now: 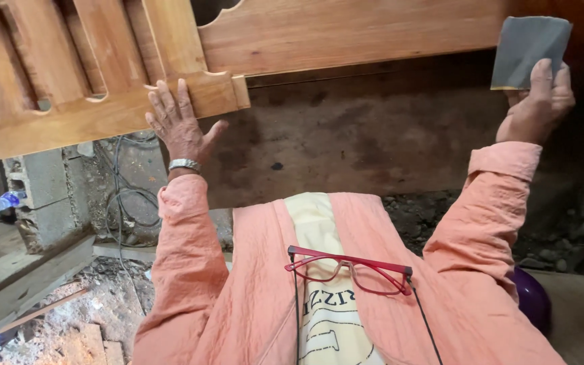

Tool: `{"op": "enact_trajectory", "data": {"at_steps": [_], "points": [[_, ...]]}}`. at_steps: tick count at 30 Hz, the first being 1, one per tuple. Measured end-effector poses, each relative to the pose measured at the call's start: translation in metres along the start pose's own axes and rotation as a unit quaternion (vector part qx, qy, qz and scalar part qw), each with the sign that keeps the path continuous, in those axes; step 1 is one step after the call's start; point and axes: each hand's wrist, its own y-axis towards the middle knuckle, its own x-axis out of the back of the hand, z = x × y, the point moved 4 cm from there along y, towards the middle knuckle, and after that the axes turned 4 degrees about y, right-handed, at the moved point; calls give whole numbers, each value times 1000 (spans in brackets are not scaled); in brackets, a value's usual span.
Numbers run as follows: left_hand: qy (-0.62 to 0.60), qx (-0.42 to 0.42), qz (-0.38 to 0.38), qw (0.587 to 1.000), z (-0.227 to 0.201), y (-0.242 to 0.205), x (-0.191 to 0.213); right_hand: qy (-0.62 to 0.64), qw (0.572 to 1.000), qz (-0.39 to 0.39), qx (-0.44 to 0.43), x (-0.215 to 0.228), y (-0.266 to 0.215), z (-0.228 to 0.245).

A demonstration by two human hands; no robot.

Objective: Sanding wooden furniture components using sandpaper to smooth the surfaces.

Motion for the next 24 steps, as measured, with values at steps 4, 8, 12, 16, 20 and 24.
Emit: {"op": "enact_trajectory", "data": {"at_steps": [4,8,12,16,20,24], "points": [[-58,-2,-20,998,-8,-2,0,121,986,-37,-110,30,18,-13],[-35,38,41,998,-22,4,-3,241,951,-156,-117,69,46,-20],[16,53,16,998,-32,1,-7,220,966,-105,-85,75,81,-23],[0,52,14,999,-29,0,-5,100,972,-186,-104,55,97,-37],[10,51,31,998,-32,2,-7,4,973,-204,-107,53,104,-38],[14,34,2,999,-29,-5,-4,49,961,-191,-192,69,103,-54]]}}
